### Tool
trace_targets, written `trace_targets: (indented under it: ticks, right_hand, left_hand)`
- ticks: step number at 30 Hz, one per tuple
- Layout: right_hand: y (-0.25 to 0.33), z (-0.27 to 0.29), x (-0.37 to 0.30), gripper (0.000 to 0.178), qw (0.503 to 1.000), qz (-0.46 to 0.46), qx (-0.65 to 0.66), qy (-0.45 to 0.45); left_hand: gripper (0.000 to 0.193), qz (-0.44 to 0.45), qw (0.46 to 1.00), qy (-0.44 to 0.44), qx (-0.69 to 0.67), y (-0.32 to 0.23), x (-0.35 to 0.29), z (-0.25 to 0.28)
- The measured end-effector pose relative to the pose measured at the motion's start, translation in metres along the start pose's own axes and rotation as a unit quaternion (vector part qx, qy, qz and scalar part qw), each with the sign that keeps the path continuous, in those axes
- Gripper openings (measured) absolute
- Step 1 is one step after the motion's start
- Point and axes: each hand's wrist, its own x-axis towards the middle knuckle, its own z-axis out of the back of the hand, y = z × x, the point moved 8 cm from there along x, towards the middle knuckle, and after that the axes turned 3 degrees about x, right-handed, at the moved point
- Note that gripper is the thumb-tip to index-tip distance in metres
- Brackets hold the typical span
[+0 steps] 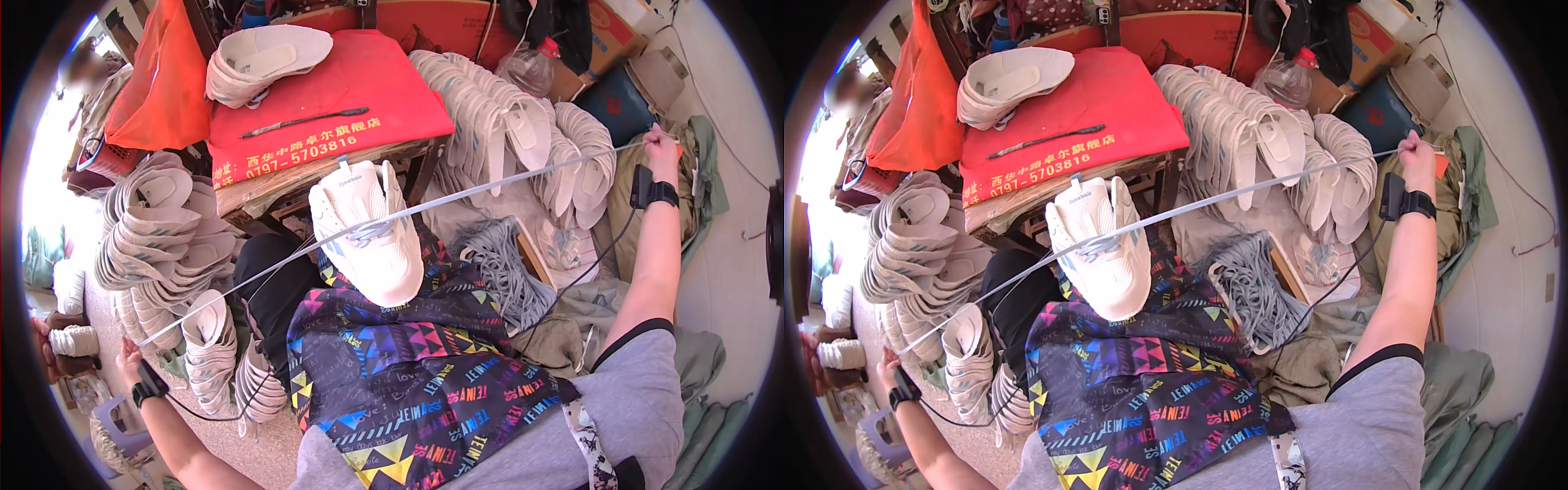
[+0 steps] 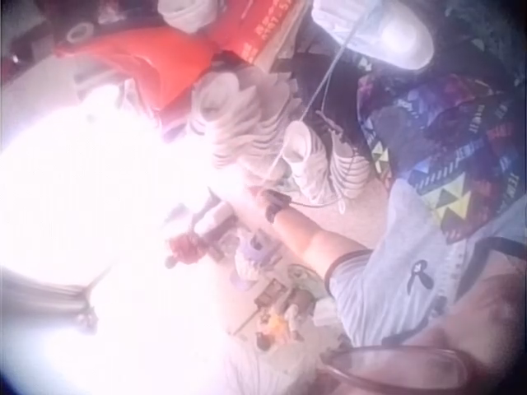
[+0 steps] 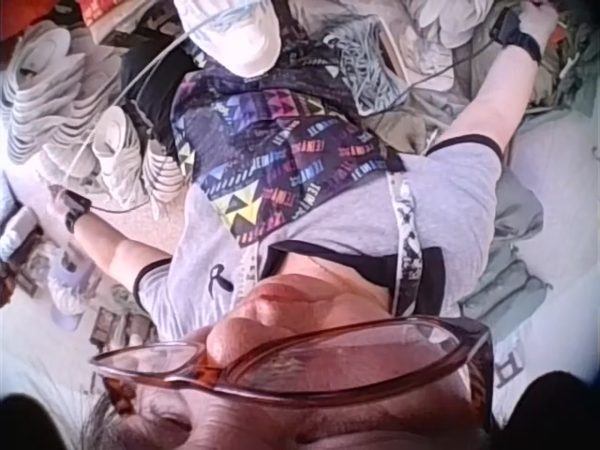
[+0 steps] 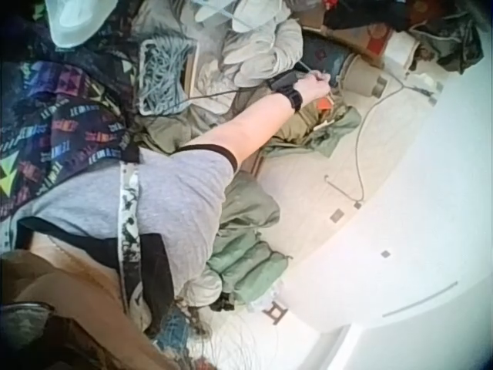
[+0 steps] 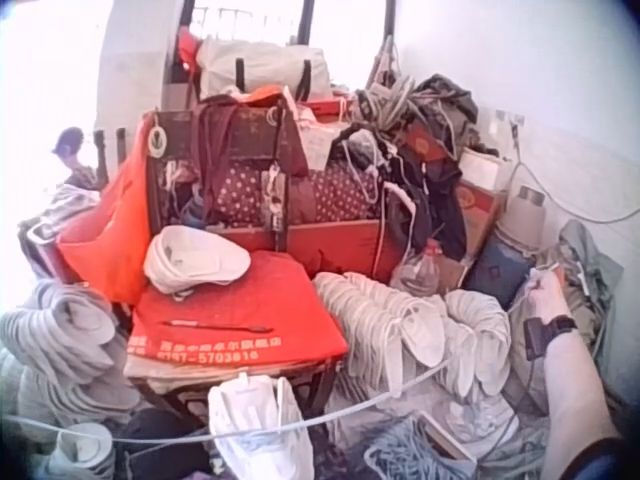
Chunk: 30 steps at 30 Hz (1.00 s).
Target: The person picks up a shoelace from a container and threads it through the eyelets of a shoe. After pulling the laces tight and finishing the shoe, they set it aside and reach for another shoelace.
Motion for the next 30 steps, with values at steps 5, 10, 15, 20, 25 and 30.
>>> trace_targets:
  ticks: [5,10,15,20,25,30]
  right_hand:
    - [0.028,-0.135,-0.049,0.007,0.889,-0.33,0.312,-0.056]
    - [0.162,-0.304,-0.161,0.043,0.89,-0.283,0.257,0.249]
    - [0.239,-0.388,-0.23,0.016,0.835,-0.196,0.296,0.422]
    - [0.246,-0.393,-0.238,0.017,0.875,-0.086,0.243,0.41]
    - [0.248,-0.385,-0.234,0.022,0.889,-0.065,0.17,0.42]
    - [0.25,-0.382,-0.23,0.017,0.889,-0.107,0.139,0.423]
  left_hand:
    - [0.042,-0.156,0.879,-0.447,0.066,0.078,0.082,-0.084]
    - [0.025,-0.116,0.953,-0.213,0.181,0.081,0.211,-0.426]
    - [0.025,-0.159,0.911,-0.063,0.376,0.116,0.239,-0.522]
    - [0.028,-0.076,0.944,-0.101,0.306,0.152,0.249,-0.534]
    - [0.006,-0.053,0.954,-0.096,0.277,0.164,0.252,-0.54]
    - [0.011,-0.025,0.948,-0.072,0.31,0.176,0.255,-0.545]
